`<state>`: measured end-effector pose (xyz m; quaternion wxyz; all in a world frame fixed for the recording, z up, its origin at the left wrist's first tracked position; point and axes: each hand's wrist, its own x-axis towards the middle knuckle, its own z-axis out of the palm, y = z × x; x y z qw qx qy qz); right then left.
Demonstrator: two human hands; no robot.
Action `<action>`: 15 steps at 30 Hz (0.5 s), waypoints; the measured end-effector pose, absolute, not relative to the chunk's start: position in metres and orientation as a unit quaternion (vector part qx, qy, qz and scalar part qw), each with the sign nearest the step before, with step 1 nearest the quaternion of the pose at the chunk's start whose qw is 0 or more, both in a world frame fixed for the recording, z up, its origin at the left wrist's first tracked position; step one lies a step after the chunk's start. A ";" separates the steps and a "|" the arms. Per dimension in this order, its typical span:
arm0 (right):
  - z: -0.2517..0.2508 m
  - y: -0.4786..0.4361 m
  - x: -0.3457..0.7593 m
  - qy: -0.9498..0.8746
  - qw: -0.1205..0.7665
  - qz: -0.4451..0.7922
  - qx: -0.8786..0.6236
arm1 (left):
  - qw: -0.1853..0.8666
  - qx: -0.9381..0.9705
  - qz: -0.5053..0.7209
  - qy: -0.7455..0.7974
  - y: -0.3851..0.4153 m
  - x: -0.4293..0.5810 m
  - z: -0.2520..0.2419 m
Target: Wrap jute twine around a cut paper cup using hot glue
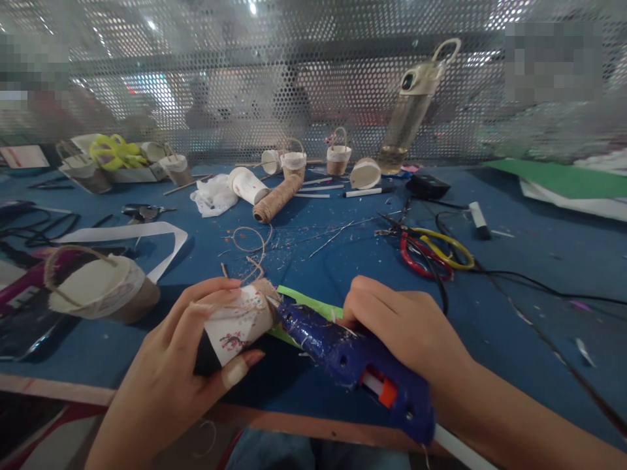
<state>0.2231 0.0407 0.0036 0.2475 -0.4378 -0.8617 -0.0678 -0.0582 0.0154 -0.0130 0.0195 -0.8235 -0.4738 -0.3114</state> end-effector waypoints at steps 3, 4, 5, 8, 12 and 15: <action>0.001 0.043 0.225 -0.871 0.255 -0.055 -0.416 | 0.014 -0.821 -0.319 -0.472 0.015 -0.058 -0.013; 0.001 0.044 0.225 -0.873 0.256 -0.051 -0.413 | 0.013 -0.821 -0.321 -0.472 0.015 -0.058 -0.013; 0.000 0.044 0.226 -0.874 0.258 -0.044 -0.409 | 0.013 -0.822 -0.320 -0.470 0.015 -0.058 -0.013; 0.000 0.045 0.225 -0.879 0.260 -0.022 -0.398 | 0.020 -0.830 -0.314 -0.461 0.016 -0.058 -0.013; -0.002 0.046 0.225 -0.887 0.255 -0.019 -0.385 | 0.030 -0.838 -0.313 -0.446 0.017 -0.057 -0.012; -0.004 0.047 0.226 -0.888 0.259 -0.024 -0.380 | 0.030 -0.840 -0.313 -0.443 0.018 -0.056 -0.012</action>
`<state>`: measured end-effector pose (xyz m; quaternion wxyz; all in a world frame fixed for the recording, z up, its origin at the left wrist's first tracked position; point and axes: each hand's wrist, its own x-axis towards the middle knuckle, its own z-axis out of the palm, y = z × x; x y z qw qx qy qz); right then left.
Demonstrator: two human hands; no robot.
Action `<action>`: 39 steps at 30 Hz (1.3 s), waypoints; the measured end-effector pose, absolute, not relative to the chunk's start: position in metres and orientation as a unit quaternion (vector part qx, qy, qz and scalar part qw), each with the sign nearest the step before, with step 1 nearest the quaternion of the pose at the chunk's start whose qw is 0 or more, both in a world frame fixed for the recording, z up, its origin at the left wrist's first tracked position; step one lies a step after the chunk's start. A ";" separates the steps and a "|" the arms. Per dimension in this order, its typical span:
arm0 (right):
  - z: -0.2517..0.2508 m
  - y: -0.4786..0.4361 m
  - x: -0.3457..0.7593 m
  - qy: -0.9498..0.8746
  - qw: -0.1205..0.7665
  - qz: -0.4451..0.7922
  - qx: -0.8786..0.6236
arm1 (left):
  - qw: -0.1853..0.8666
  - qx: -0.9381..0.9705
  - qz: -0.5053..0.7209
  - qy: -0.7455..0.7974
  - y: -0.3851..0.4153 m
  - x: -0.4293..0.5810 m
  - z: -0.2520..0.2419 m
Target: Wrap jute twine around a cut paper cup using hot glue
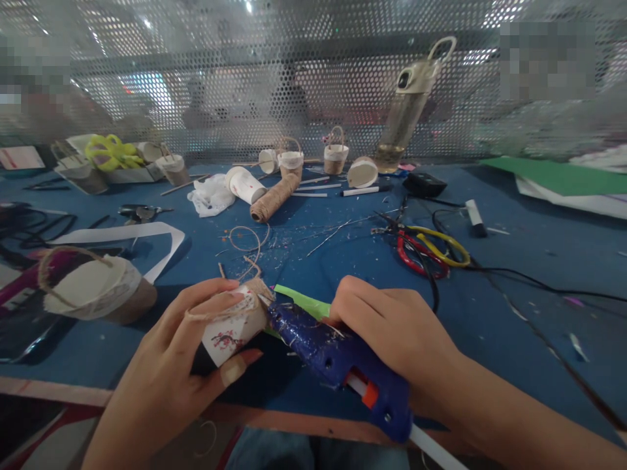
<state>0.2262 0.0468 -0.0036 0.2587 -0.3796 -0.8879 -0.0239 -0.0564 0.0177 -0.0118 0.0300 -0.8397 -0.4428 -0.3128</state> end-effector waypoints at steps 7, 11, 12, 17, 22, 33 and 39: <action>-0.005 0.047 0.228 -0.892 0.264 -0.040 -0.364 | 0.022 -0.829 -0.324 -0.455 0.018 -0.057 -0.013; -0.003 0.048 0.230 -0.898 0.246 -0.070 -0.357 | 0.020 -0.824 -0.322 -0.466 0.017 -0.058 -0.015; -0.003 0.048 0.231 -0.900 0.243 -0.073 -0.355 | 0.019 -0.822 -0.322 -0.469 0.017 -0.059 -0.015; -0.007 0.050 0.233 -0.903 0.250 -0.077 -0.341 | 0.018 -0.816 -0.324 -0.478 0.017 -0.059 -0.016; -0.011 0.052 0.234 -0.899 0.261 -0.094 -0.340 | 0.020 -0.817 -0.327 -0.476 0.018 -0.058 -0.016; -0.015 0.052 0.230 -0.896 0.277 -0.100 -0.332 | 0.028 -0.823 -0.323 -0.466 0.017 -0.058 -0.018; -0.014 0.053 0.231 -0.900 0.270 -0.082 -0.333 | 0.034 -0.825 -0.328 -0.460 0.017 -0.057 -0.017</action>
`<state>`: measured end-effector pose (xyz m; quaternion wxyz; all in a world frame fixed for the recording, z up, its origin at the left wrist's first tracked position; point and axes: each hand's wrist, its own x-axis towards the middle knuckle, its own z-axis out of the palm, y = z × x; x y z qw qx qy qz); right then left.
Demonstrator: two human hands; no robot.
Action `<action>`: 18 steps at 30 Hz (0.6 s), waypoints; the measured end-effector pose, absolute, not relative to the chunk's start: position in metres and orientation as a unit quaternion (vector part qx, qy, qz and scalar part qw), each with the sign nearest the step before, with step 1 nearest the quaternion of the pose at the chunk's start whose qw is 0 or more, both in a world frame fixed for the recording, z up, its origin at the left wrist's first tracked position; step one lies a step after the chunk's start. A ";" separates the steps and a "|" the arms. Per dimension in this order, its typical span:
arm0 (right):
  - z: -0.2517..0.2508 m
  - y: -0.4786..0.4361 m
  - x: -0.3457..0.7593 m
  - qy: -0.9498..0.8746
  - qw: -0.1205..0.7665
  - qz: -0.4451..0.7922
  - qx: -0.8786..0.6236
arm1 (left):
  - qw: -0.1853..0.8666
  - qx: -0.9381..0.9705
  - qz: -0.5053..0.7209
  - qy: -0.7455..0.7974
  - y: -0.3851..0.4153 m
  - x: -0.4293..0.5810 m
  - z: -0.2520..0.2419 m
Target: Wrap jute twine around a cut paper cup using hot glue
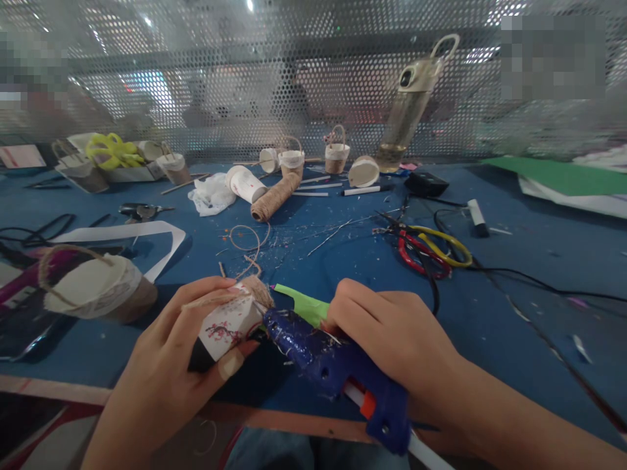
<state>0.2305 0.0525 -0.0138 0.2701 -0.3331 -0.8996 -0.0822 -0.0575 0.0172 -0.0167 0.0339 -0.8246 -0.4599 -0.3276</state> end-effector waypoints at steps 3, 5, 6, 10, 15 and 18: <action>-0.013 0.052 0.230 -0.900 0.272 -0.073 -0.334 | 0.037 -0.827 -0.326 -0.457 0.017 -0.058 -0.016; -0.013 0.052 0.230 -0.899 0.273 -0.070 -0.336 | 0.035 -0.826 -0.325 -0.459 0.017 -0.058 -0.016; -0.013 0.053 0.229 -0.898 0.273 -0.070 -0.337 | 0.034 -0.825 -0.325 -0.460 0.017 -0.058 -0.016; -0.014 0.053 0.228 -0.897 0.274 -0.074 -0.340 | 0.037 -0.826 -0.326 -0.459 0.016 -0.059 -0.017; -0.012 0.052 0.227 -0.897 0.271 -0.066 -0.343 | 0.030 -0.826 -0.326 -0.459 0.017 -0.059 -0.017; -0.011 0.051 0.226 -0.898 0.265 -0.059 -0.347 | 0.029 -0.827 -0.328 -0.455 0.018 -0.058 -0.016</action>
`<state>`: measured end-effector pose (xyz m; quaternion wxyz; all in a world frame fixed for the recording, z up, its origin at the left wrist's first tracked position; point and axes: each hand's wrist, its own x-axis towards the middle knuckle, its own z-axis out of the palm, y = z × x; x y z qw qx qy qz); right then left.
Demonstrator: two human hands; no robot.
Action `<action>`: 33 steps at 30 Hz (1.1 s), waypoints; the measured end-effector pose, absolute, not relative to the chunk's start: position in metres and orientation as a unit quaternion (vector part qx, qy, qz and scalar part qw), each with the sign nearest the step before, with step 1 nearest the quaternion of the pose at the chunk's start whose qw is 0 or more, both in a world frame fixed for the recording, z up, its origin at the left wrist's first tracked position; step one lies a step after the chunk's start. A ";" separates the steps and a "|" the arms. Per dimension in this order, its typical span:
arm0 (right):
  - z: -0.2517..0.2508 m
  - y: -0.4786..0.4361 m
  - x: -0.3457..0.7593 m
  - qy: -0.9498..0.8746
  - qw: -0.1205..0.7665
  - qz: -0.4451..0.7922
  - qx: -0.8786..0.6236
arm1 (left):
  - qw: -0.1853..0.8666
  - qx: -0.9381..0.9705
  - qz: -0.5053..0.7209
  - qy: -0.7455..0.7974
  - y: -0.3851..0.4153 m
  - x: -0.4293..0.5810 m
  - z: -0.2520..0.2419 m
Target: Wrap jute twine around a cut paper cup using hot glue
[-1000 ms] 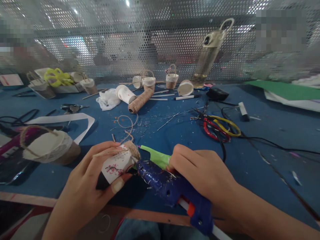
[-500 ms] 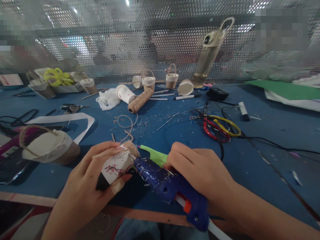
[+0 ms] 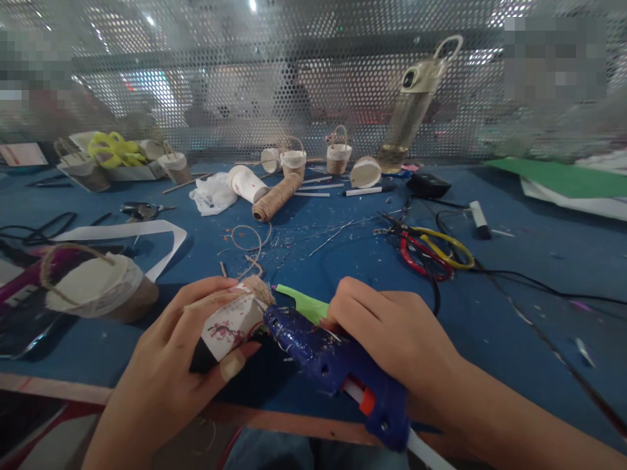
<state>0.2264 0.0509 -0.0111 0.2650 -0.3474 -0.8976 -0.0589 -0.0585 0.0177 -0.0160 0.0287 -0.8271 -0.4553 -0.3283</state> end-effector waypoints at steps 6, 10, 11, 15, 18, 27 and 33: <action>-0.012 0.053 0.227 -0.895 0.274 -0.064 -0.346 | 0.029 -0.826 -0.327 -0.458 0.018 -0.059 -0.016; -0.012 0.053 0.227 -0.896 0.274 -0.065 -0.344 | 0.032 -0.826 -0.326 -0.458 0.017 -0.059 -0.016; -0.011 0.053 0.227 -0.897 0.272 -0.062 -0.343 | 0.030 -0.826 -0.325 -0.459 0.016 -0.059 -0.016; -0.008 0.051 0.226 -0.897 0.260 -0.048 -0.354 | 0.033 -0.829 -0.323 -0.456 0.016 -0.058 -0.015; -0.008 0.051 0.226 -0.898 0.266 -0.056 -0.347 | 0.037 -0.830 -0.324 -0.453 0.017 -0.058 -0.015; -0.013 0.055 0.227 -0.897 0.271 -0.082 -0.340 | 0.040 -0.833 -0.314 -0.453 0.017 -0.059 -0.014; -0.009 0.051 0.225 -0.901 0.257 -0.064 -0.343 | 0.048 -0.834 -0.308 -0.456 0.017 -0.059 -0.012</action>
